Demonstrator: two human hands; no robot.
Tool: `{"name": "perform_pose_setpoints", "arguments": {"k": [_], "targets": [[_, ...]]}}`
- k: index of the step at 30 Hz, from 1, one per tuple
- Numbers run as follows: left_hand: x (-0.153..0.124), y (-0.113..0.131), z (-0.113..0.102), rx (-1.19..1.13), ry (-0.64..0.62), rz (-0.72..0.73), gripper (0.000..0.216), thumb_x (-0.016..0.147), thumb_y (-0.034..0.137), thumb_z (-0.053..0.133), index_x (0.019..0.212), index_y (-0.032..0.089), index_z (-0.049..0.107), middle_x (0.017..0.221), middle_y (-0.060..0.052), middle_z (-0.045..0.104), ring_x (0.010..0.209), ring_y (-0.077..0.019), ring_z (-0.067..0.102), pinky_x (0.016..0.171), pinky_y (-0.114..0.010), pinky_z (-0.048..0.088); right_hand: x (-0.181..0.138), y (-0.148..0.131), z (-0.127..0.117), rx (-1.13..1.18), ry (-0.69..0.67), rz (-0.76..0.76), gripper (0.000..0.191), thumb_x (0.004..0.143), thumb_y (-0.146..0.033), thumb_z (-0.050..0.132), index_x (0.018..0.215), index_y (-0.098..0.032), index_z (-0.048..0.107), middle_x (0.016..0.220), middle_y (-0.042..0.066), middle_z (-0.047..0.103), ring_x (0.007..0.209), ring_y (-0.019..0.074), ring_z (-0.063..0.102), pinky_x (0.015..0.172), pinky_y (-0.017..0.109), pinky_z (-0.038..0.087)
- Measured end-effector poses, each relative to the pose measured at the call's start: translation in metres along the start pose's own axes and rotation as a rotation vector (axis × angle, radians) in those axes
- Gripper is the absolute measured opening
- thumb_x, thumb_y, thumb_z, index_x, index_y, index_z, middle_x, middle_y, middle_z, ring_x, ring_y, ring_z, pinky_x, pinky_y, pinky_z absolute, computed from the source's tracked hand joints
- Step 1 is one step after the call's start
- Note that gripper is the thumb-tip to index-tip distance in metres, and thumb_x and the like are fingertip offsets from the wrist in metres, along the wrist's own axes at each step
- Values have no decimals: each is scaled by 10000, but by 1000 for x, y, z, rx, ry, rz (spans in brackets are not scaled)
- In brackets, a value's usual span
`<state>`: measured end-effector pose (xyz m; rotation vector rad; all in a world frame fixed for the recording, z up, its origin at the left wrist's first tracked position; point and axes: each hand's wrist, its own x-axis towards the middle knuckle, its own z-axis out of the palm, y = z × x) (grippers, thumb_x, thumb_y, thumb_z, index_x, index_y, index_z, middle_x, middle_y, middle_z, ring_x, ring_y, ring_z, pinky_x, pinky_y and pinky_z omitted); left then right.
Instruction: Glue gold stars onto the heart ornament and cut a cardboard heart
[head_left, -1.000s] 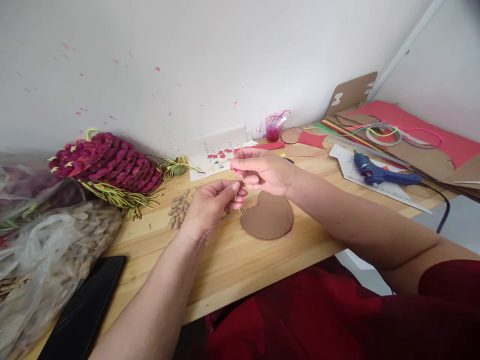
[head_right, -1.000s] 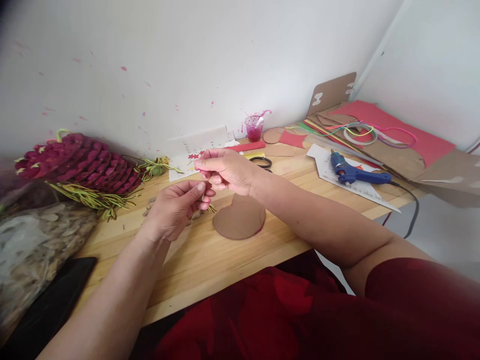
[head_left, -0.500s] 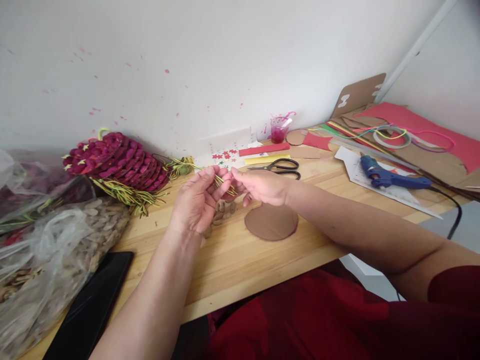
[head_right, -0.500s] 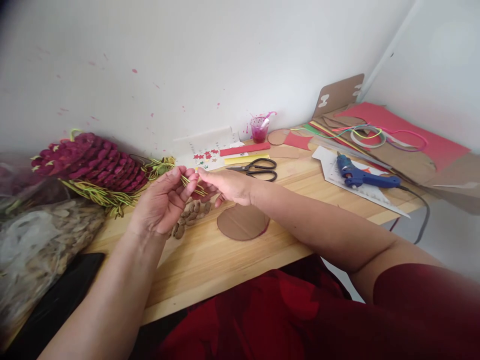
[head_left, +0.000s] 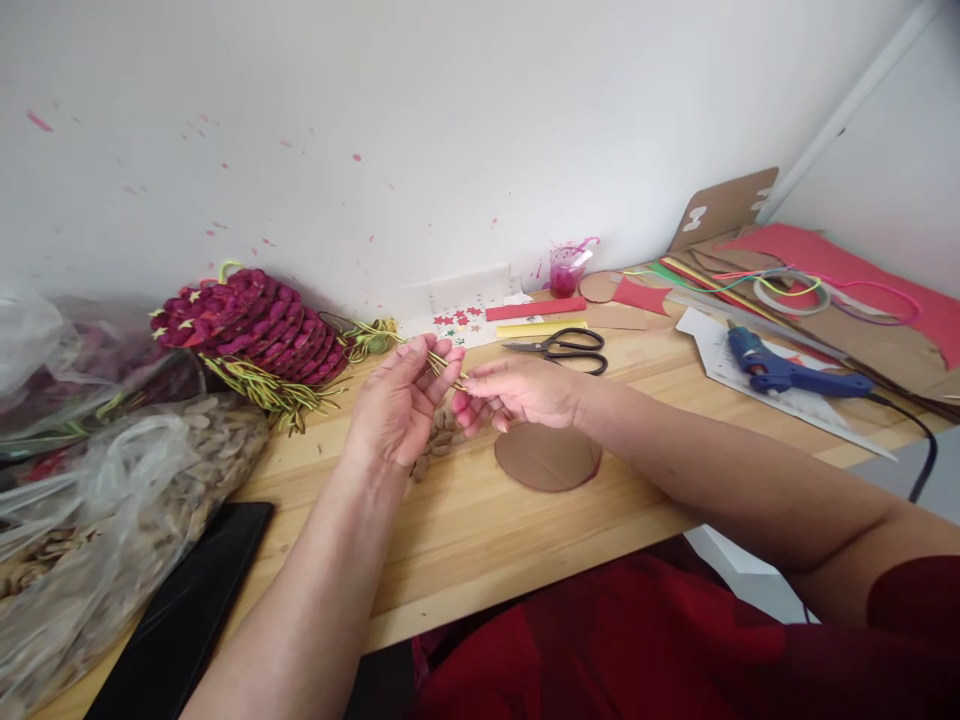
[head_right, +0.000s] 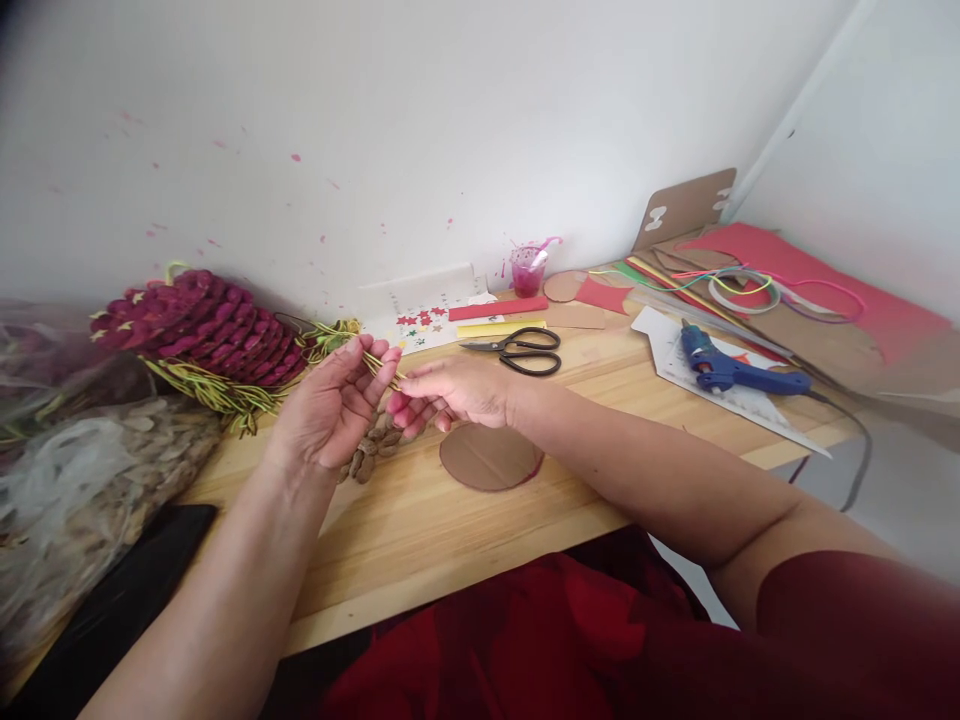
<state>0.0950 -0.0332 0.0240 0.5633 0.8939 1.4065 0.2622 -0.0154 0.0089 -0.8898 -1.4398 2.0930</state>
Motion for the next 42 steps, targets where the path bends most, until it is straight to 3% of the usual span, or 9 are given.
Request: {"name": "perform_pose_setpoints", "arguments": {"k": [6, 13, 18, 22, 28, 32, 35, 39, 42], "targets": [[0, 0, 0, -39, 4, 18, 209, 970, 94, 497, 839, 112, 659, 805, -53, 735, 799, -132, 746, 747, -194, 615, -3, -3, 4, -197, 5, 8, 248, 961, -281, 552, 787, -140, 656, 770, 64, 709, 670, 136, 686, 459, 192, 361], [0, 2, -3, -29, 28, 48, 177, 959, 101, 528, 847, 117, 664, 814, -52, 739, 803, -121, 741, 808, -209, 609, -12, -15, -10, -707, 96, -102, 113, 847, -222, 681, 923, -193, 759, 929, 55, 771, 819, 180, 689, 709, 281, 513], [0, -1, -2, -15, 18, 37, 180, 965, 126, 528, 843, 124, 661, 821, -56, 736, 840, -127, 740, 867, -225, 592, -11, -16, -15, -565, 163, -256, 285, 852, -246, 675, 1128, -196, 726, 1201, 65, 728, 1095, 232, 648, 921, 354, 489], [-2, -4, 0, -35, 10, 28, 175, 964, 125, 524, 843, 124, 650, 811, -49, 728, 832, -138, 742, 837, -235, 602, -6, -8, -3, -507, 108, -288, 199, 924, -306, 600, 977, -153, 716, 1012, 51, 734, 962, 191, 648, 871, 326, 476], [-3, -3, 0, -35, -28, -1, 151, 958, 114, 521, 874, 118, 647, 822, -48, 722, 818, -146, 745, 724, -209, 606, -3, 1, 9, -550, 161, -273, 285, 999, -305, 468, 808, -167, 628, 782, 22, 644, 743, 142, 589, 755, 287, 456], [-3, -2, -3, -1, -68, 22, 128, 927, 99, 562, 828, 117, 640, 833, -66, 722, 853, -156, 746, 475, -99, 466, -5, 1, 11, -657, 165, -252, 317, 1001, -320, 455, 751, -181, 589, 714, 9, 605, 685, 140, 568, 703, 275, 434], [-4, -3, -3, 18, -111, 53, 117, 869, 101, 650, 757, 124, 627, 892, -69, 729, 904, -154, 739, 453, -83, 419, -5, 3, 14, -702, 122, -223, 329, 1002, -318, 438, 752, -179, 601, 726, 21, 626, 692, 149, 586, 700, 280, 442], [-8, -5, 0, 112, -137, 52, 144, 771, 155, 779, 724, 122, 647, 890, -56, 734, 663, -69, 677, 535, -114, 492, -5, 5, 13, -764, 102, -178, 334, 993, -305, 435, 776, -173, 652, 756, 43, 672, 695, 164, 605, 701, 302, 454], [-10, -5, 0, 234, -172, 53, 218, 709, 255, 843, 769, 117, 685, 818, -62, 738, 549, -60, 614, 540, -157, 510, -4, 3, 6, -749, 108, -232, 168, 919, -235, 545, 856, -187, 693, 882, 47, 726, 812, 188, 631, 799, 331, 461]]}}
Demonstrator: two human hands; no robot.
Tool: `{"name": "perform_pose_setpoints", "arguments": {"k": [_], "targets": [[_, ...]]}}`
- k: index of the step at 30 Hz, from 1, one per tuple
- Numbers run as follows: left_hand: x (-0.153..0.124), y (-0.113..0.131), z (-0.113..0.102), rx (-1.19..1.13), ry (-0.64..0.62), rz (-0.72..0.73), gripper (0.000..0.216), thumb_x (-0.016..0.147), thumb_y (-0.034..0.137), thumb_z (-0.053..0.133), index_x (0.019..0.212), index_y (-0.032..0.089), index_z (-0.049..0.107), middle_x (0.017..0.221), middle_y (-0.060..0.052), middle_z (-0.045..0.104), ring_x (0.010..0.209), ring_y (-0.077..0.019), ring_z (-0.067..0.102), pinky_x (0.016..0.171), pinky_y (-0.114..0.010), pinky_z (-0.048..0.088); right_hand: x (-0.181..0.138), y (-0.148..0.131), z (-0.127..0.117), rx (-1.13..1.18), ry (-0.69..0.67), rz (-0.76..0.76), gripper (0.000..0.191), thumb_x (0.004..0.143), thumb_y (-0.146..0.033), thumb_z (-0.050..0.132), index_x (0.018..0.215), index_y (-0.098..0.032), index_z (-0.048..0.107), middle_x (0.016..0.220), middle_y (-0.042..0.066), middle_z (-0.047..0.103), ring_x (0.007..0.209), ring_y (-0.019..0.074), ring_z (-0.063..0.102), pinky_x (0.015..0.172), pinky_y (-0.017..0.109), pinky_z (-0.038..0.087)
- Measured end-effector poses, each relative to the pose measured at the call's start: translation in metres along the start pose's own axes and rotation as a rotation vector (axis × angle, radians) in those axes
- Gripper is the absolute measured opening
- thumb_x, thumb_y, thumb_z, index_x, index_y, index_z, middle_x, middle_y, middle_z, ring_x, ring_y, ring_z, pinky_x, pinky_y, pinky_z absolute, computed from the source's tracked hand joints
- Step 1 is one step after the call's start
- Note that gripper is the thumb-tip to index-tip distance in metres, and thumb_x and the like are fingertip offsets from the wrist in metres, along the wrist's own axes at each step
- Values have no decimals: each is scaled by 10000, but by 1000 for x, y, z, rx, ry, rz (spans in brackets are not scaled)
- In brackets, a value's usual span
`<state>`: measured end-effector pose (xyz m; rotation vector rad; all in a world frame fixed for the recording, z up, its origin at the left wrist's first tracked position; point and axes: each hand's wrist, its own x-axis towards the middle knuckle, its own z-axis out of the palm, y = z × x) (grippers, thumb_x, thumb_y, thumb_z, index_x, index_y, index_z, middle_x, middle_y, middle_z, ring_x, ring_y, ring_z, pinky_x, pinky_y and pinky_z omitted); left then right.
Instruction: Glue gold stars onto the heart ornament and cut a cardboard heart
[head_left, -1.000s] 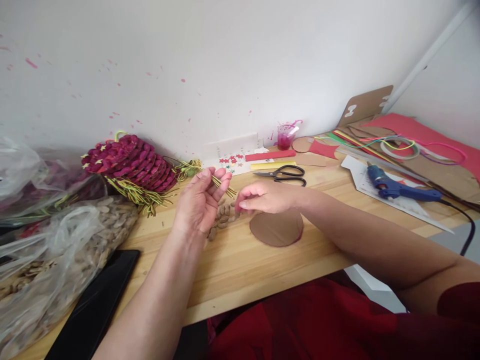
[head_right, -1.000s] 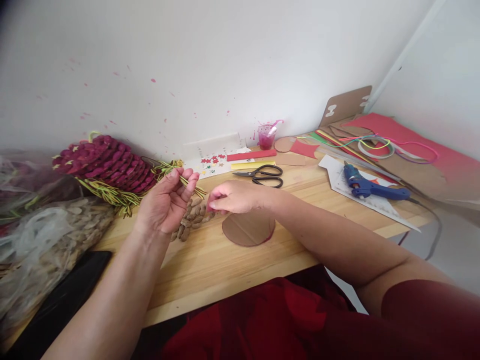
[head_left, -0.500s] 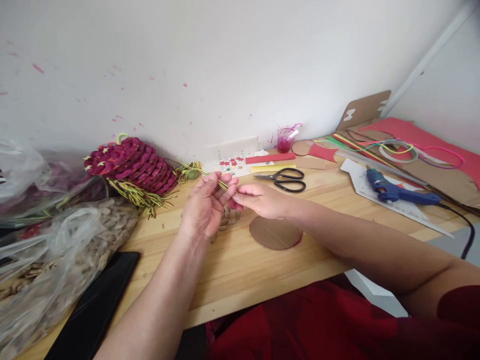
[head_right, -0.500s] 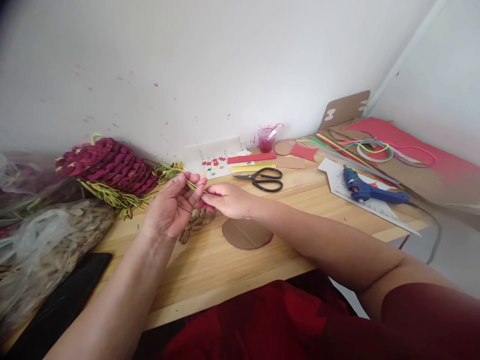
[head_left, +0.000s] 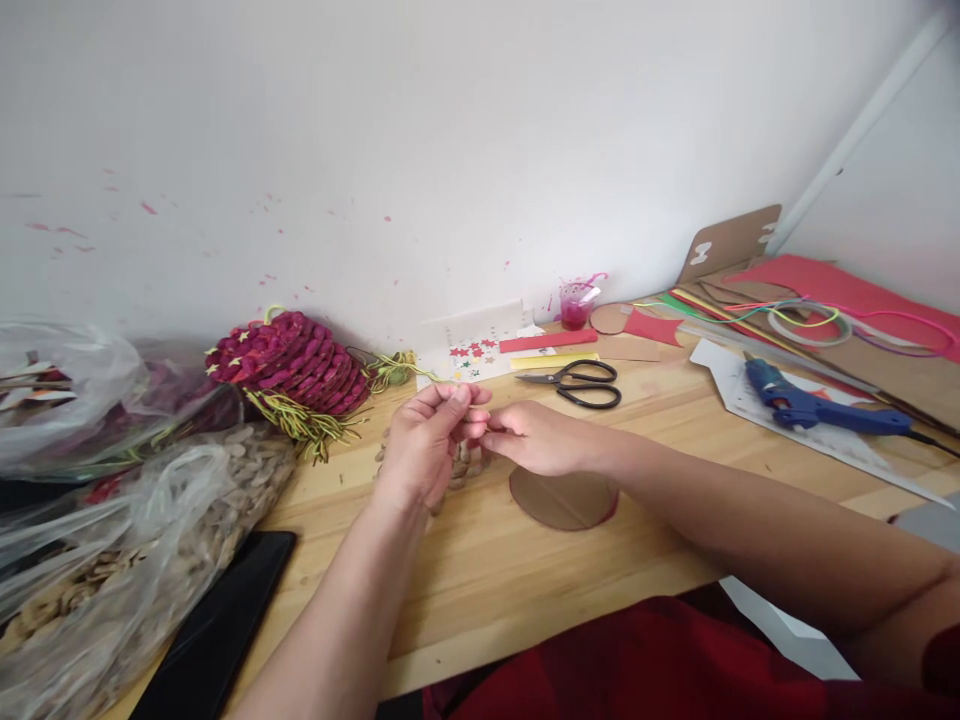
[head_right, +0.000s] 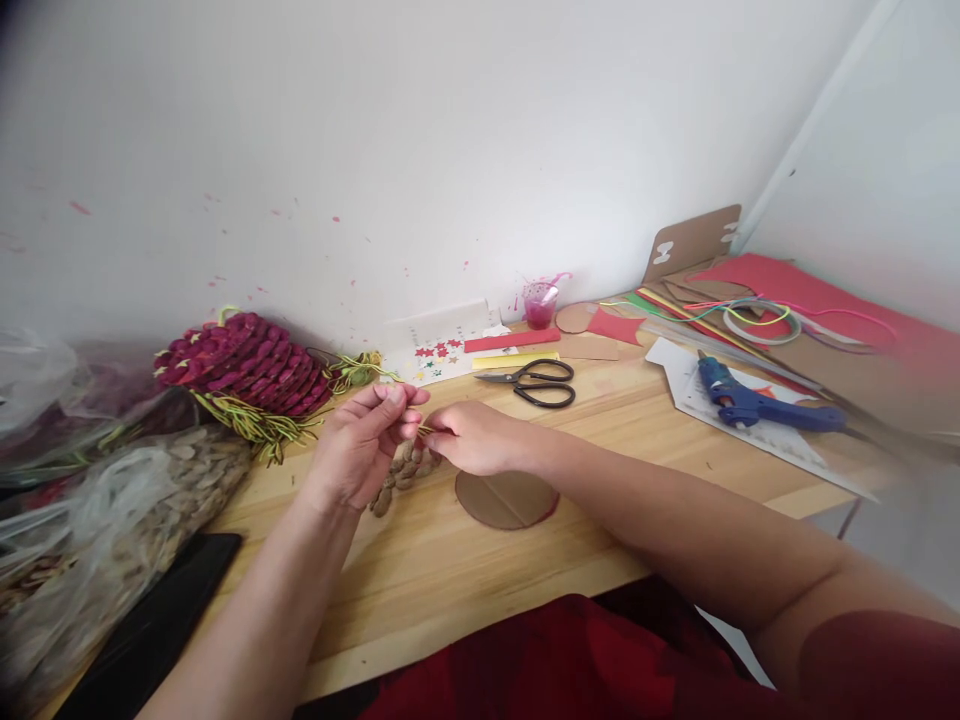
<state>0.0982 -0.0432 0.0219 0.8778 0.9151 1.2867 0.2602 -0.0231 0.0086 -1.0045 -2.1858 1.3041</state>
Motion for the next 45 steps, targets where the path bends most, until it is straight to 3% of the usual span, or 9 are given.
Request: {"name": "perform_pose_setpoints", "arguments": {"k": [3, 5, 9, 13, 17, 31, 39, 42, 45], "targets": [[-1, 0, -2, 158, -15, 4, 272, 684, 319, 858, 776, 114, 706, 745, -66, 734, 546, -82, 621, 534, -176, 512, 3, 2, -7, 304, -15, -44, 150, 800, -128, 583, 896, -191, 679, 931, 22, 721, 915, 188, 632, 884, 334, 449], [-1, -1, -2, 273, -24, 8, 262, 708, 335, 838, 782, 114, 719, 729, -70, 735, 549, -93, 631, 532, -183, 516, 5, 2, -9, 509, -11, -21, 141, 783, -124, 551, 848, -174, 665, 866, 20, 702, 882, 178, 638, 838, 320, 453], [-3, -3, 0, 407, -32, 4, 182, 749, 297, 789, 772, 125, 733, 725, -64, 737, 530, -102, 638, 519, -194, 522, 5, 1, -7, 582, 92, 36, 239, 889, -354, 595, 789, -169, 708, 735, 28, 684, 761, 167, 624, 723, 309, 440], [-3, -6, 1, 426, -41, -14, 146, 739, 269, 788, 743, 132, 738, 702, -66, 734, 518, -110, 643, 512, -198, 525, 5, 1, -2, 702, 219, -2, 257, 773, -424, 772, 830, -174, 757, 690, 16, 686, 652, 149, 589, 663, 309, 443], [-2, -8, 1, 426, -58, -45, 218, 731, 340, 809, 760, 136, 735, 725, -82, 744, 546, -118, 660, 530, -202, 540, 8, 2, -4, 685, 441, 109, 215, 668, -344, 848, 781, -188, 752, 758, 10, 704, 688, 130, 564, 621, 275, 379], [-1, -12, 0, 352, -58, -81, 273, 725, 345, 830, 881, 144, 730, 760, -70, 754, 587, -109, 673, 570, -198, 561, 6, -1, -14, 710, 433, 120, 221, 733, -402, 789, 761, -192, 725, 800, 18, 705, 723, 134, 613, 565, 255, 327], [0, -13, -1, 335, -70, -111, 286, 719, 330, 836, 902, 125, 757, 769, -81, 758, 574, -102, 671, 557, -188, 551, 8, -2, -16, 501, 639, -46, 217, 757, -379, 767, 760, -174, 695, 792, 14, 680, 755, 136, 605, 565, 232, 448], [-1, -12, -1, 317, -83, -130, 299, 699, 344, 850, 886, 129, 758, 762, -77, 756, 570, -103, 666, 547, -191, 544, 6, -1, -17, 540, 575, -62, 211, 814, -375, 723, 809, -180, 643, 903, 41, 697, 832, 160, 659, 548, 221, 508], [-3, -9, 1, 309, -81, -129, 315, 671, 354, 867, 852, 123, 752, 746, -72, 750, 562, -105, 659, 535, -192, 537, 5, 0, -17, 578, 435, -2, 191, 885, -353, 652, 842, -192, 560, 1013, 62, 690, 759, 162, 705, 428, 202, 477]]}}
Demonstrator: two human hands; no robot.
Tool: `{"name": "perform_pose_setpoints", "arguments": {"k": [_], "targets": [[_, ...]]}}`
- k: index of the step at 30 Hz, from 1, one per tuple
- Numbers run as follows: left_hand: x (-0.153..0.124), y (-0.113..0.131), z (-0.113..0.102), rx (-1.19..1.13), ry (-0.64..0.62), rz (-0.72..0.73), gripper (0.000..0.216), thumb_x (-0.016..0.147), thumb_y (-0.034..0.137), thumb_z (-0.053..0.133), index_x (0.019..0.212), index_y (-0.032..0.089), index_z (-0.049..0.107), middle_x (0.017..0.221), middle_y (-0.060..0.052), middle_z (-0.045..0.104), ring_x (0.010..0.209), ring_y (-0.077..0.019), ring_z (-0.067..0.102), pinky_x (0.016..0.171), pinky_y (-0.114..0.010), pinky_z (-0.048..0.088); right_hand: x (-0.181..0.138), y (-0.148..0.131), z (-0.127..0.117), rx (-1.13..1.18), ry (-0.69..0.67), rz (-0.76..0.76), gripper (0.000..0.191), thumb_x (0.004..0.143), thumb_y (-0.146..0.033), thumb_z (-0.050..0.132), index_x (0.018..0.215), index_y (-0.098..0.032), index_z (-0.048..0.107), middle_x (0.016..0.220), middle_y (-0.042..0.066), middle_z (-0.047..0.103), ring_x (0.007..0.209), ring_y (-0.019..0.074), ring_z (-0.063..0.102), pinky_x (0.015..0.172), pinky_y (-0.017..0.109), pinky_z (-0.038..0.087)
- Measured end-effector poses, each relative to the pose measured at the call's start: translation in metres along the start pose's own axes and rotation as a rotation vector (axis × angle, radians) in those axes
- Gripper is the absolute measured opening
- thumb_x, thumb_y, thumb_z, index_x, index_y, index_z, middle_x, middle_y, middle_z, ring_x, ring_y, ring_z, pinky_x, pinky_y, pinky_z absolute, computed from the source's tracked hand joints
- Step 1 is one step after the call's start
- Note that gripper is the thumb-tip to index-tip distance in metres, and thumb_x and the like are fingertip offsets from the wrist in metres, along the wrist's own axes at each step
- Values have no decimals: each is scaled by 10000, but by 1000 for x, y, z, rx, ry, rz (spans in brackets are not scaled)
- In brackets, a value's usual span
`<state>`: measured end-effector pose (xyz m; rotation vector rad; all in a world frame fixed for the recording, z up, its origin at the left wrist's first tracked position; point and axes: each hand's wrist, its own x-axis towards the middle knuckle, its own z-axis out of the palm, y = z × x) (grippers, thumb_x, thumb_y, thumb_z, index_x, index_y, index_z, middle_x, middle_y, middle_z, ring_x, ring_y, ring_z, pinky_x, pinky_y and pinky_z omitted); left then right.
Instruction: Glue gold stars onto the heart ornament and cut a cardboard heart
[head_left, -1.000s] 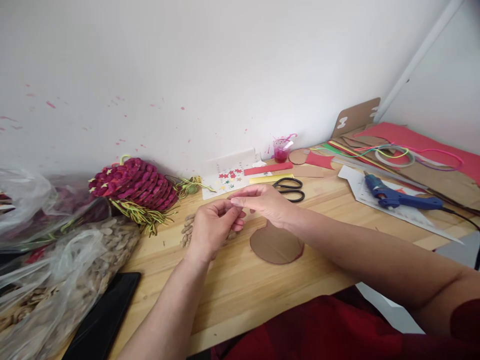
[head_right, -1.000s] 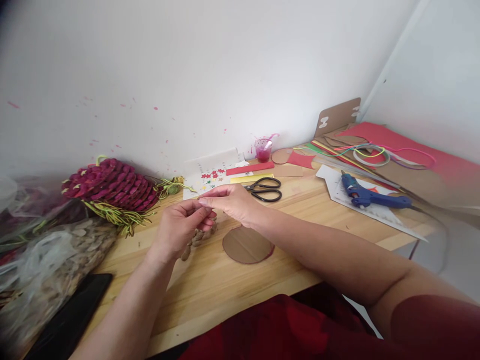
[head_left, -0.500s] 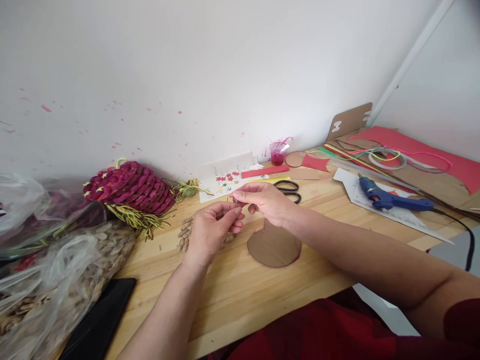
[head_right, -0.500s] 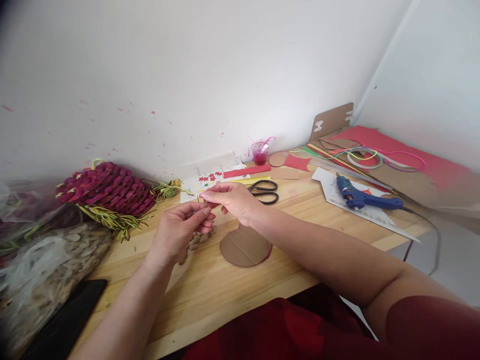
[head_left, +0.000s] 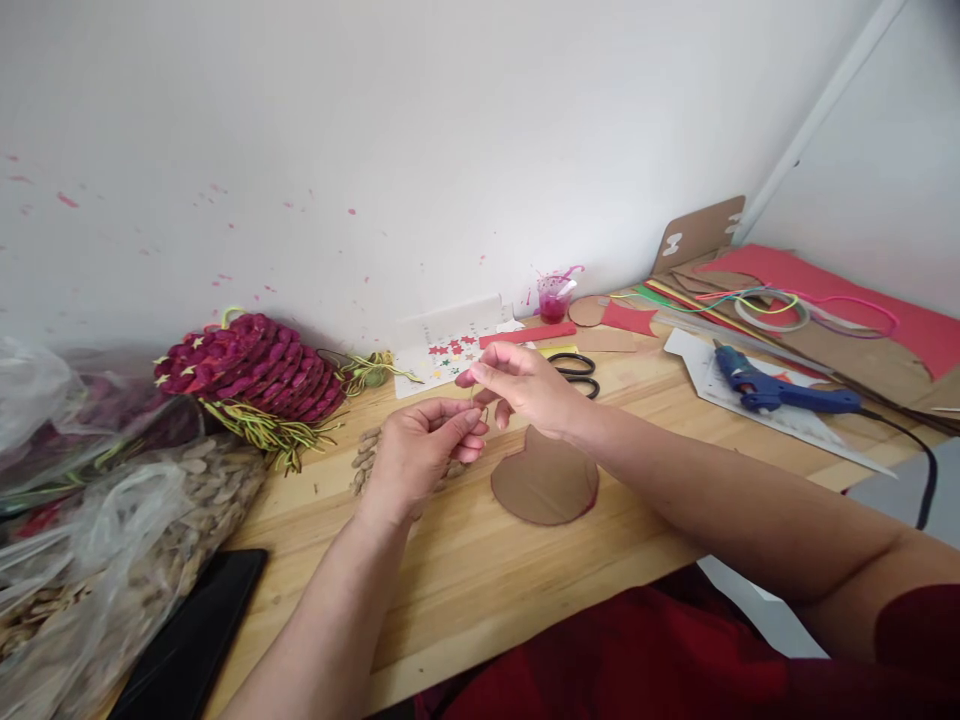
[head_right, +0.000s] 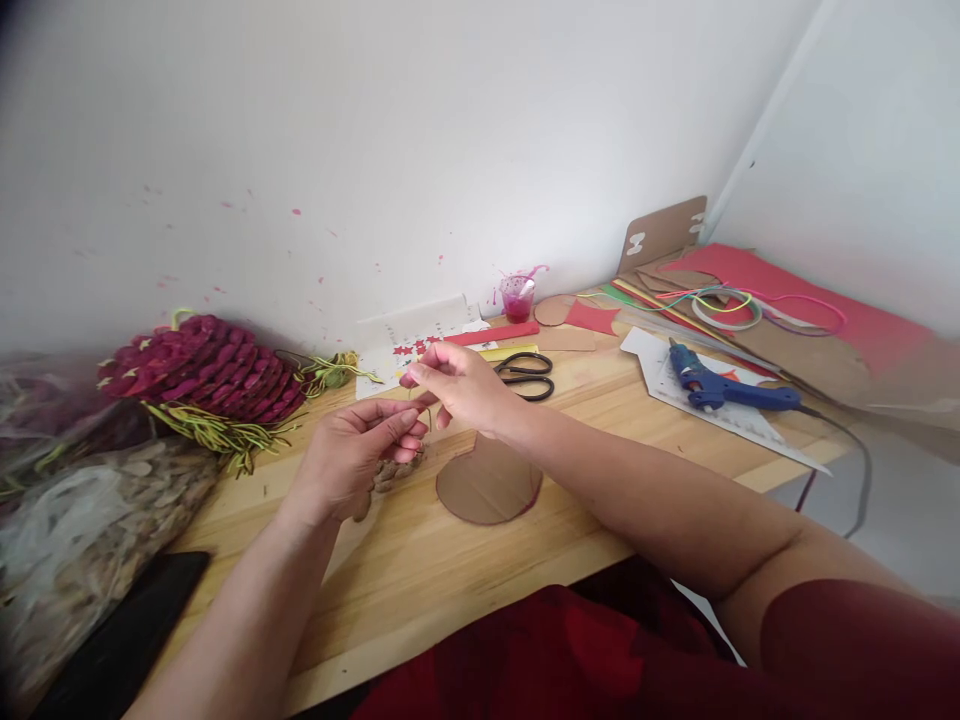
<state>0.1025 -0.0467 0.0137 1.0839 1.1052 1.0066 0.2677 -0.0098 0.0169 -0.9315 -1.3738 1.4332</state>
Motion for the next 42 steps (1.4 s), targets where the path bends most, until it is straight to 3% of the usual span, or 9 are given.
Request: {"name": "perform_pose_setpoints", "arguments": {"k": [2, 5, 9, 13, 18, 31, 42], "targets": [[-1, 2, 1, -3, 14, 7, 331, 659, 363, 872, 843, 116, 749, 742, -75, 748, 558, -105, 655, 533, -194, 536, -1, 1, 0, -45, -37, 43, 171, 923, -340, 600, 857, -199, 528, 1011, 54, 684, 634, 134, 693, 366, 189, 415], [-1, 5, 1, -8, 27, 14, 354, 646, 365, 877, 855, 109, 751, 745, -82, 750, 565, -107, 657, 534, -193, 536, -1, 1, -2, -184, -68, 52, 184, 960, -350, 541, 851, -202, 522, 824, 8, 670, 476, 85, 591, 373, 190, 367], [2, 4, -1, -8, 27, 14, 367, 635, 361, 884, 859, 100, 755, 733, -82, 747, 562, -107, 658, 532, -186, 534, 0, -4, -5, -357, -56, -8, 201, 944, -327, 569, 800, -188, 552, 585, -46, 549, 503, 78, 489, 491, 201, 372], [2, 1, -1, -68, 18, -8, 410, 623, 384, 894, 888, 101, 759, 733, -78, 745, 563, -104, 655, 528, -179, 531, 2, -7, -6, -155, 37, -29, 206, 894, -351, 635, 803, -184, 553, 649, -54, 520, 527, 67, 421, 489, 206, 314], [0, -1, -1, -151, 1, -23, 465, 680, 501, 838, 900, 100, 760, 719, -79, 729, 560, -115, 649, 512, -193, 532, 2, -6, -2, 82, 49, 2, 327, 797, -447, 742, 784, -186, 547, 657, -57, 490, 507, 54, 352, 427, 194, 200], [1, -1, 2, -207, 19, -88, 302, 628, 306, 901, 806, 107, 760, 726, -55, 718, 558, -73, 627, 501, -141, 490, 2, -9, 1, 203, 45, 22, 420, 692, -483, 835, 744, -183, 545, 544, -92, 416, 453, 41, 309, 395, 171, 174], [3, 2, -1, -199, 63, -70, 327, 555, 292, 918, 739, 91, 736, 645, -58, 695, 518, -81, 599, 469, -153, 463, 11, -8, -11, 192, 83, 126, 240, 850, -332, 722, 751, -152, 599, 470, -87, 440, 365, 22, 233, 367, 178, 150]]}}
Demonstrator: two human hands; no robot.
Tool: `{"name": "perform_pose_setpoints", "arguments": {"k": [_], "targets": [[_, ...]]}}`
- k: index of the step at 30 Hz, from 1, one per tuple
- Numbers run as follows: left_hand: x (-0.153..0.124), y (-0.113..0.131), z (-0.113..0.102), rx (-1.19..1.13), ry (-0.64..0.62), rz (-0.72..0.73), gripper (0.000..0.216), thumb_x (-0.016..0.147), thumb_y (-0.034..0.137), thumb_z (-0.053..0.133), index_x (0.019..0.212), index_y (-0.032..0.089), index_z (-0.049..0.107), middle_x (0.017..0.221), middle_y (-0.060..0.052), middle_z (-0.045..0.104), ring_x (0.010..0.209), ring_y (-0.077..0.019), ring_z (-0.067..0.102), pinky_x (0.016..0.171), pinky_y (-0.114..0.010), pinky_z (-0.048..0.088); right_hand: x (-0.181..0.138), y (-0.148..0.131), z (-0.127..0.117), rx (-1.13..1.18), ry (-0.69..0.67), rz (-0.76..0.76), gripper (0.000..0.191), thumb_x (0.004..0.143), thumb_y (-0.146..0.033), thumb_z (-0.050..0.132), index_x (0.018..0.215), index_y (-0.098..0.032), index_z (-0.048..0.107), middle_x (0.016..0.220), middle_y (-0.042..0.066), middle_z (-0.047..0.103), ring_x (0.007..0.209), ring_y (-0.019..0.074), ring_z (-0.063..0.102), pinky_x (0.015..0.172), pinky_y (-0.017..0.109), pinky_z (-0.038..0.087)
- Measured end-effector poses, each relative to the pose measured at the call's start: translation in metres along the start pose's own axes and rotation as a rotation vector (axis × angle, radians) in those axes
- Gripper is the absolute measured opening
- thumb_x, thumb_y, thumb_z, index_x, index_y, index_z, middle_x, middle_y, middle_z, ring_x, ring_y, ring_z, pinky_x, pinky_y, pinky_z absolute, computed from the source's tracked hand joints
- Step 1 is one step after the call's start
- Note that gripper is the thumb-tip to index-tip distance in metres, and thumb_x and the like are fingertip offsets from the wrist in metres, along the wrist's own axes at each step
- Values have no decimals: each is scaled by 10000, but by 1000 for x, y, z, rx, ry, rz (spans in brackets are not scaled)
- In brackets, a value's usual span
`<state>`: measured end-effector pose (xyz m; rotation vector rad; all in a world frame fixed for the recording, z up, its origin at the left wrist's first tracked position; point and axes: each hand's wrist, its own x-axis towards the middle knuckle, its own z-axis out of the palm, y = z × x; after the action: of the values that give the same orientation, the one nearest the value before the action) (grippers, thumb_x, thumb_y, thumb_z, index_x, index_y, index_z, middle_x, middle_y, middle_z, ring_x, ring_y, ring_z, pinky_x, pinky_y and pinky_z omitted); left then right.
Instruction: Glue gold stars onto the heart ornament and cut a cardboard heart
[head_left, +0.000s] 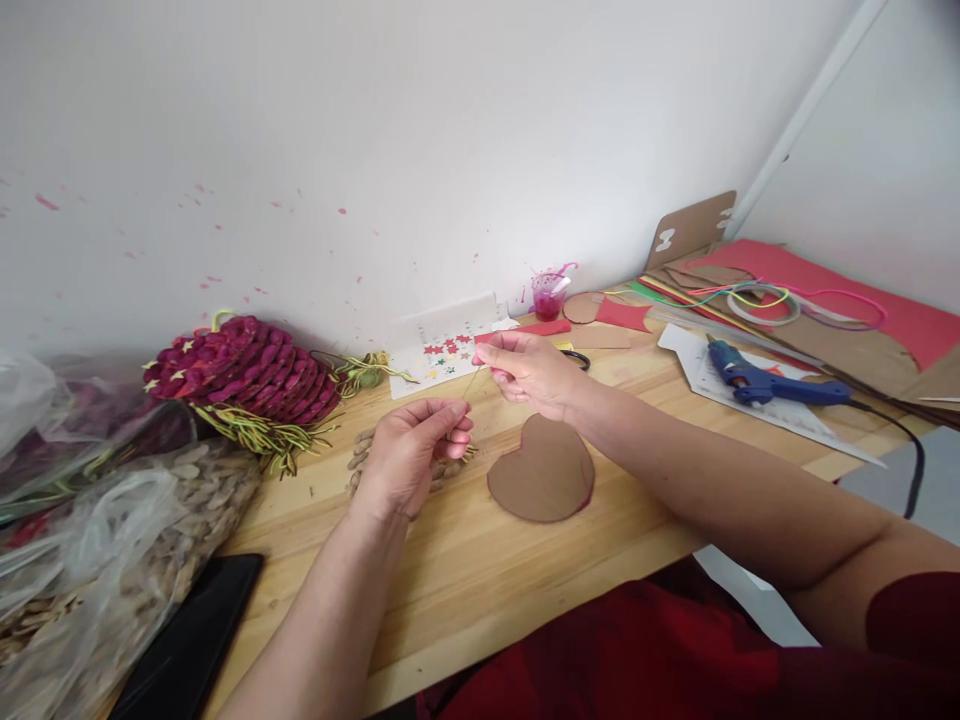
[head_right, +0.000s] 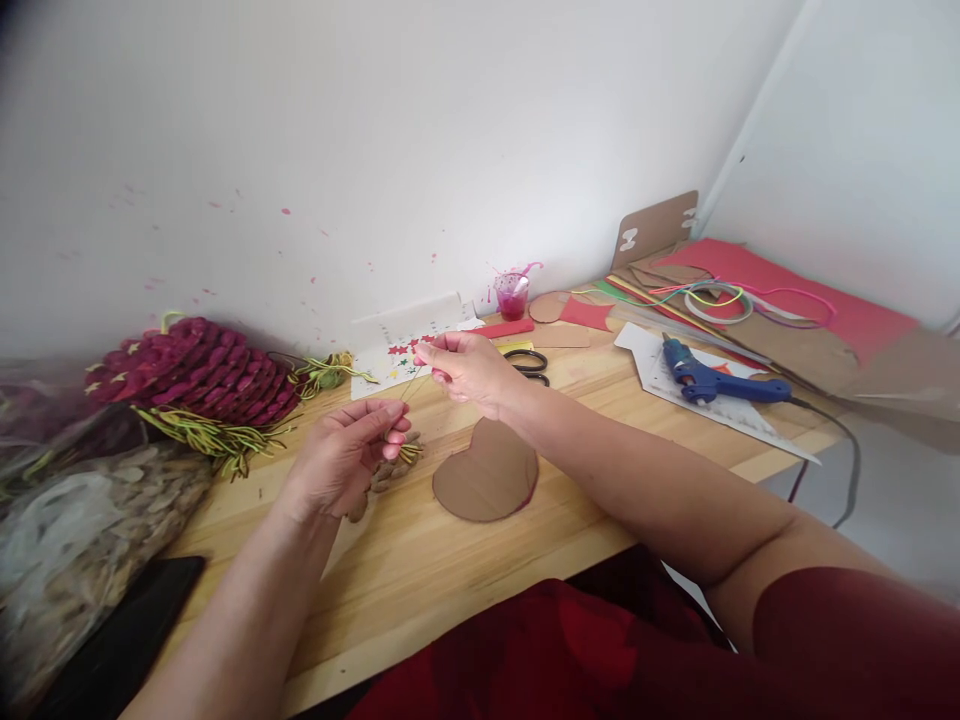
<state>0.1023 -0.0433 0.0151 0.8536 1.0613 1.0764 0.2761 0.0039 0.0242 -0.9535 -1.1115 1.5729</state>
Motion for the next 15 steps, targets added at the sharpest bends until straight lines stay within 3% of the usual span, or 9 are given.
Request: {"name": "perform_pose_setpoints", "arguments": {"k": [7, 11, 15], "targets": [[4, 1, -5, -88, 22, -30, 274, 605, 219, 878, 774, 67, 725, 657, -48, 680, 495, -57, 569, 440, -130, 448, 12, 1, -14, -14, 104, -43, 325, 768, -389, 810, 742, -157, 585, 501, -77, 452, 382, 31, 300, 359, 171, 175], [7, 3, -6, -159, 55, -12, 205, 669, 171, 827, 804, 64, 716, 666, -27, 668, 480, -44, 559, 441, -122, 470, 15, 1, -17, -50, 187, -96, 338, 795, -434, 782, 730, -160, 596, 564, -58, 465, 396, 32, 317, 355, 182, 172], [9, 4, -7, -215, 74, 31, 187, 707, 162, 809, 839, 70, 715, 668, -17, 661, 504, -45, 575, 457, -110, 485, 8, -2, -14, -220, 79, -95, 475, 853, -588, 663, 715, -135, 692, 547, -42, 422, 415, 47, 329, 367, 208, 198]]}}
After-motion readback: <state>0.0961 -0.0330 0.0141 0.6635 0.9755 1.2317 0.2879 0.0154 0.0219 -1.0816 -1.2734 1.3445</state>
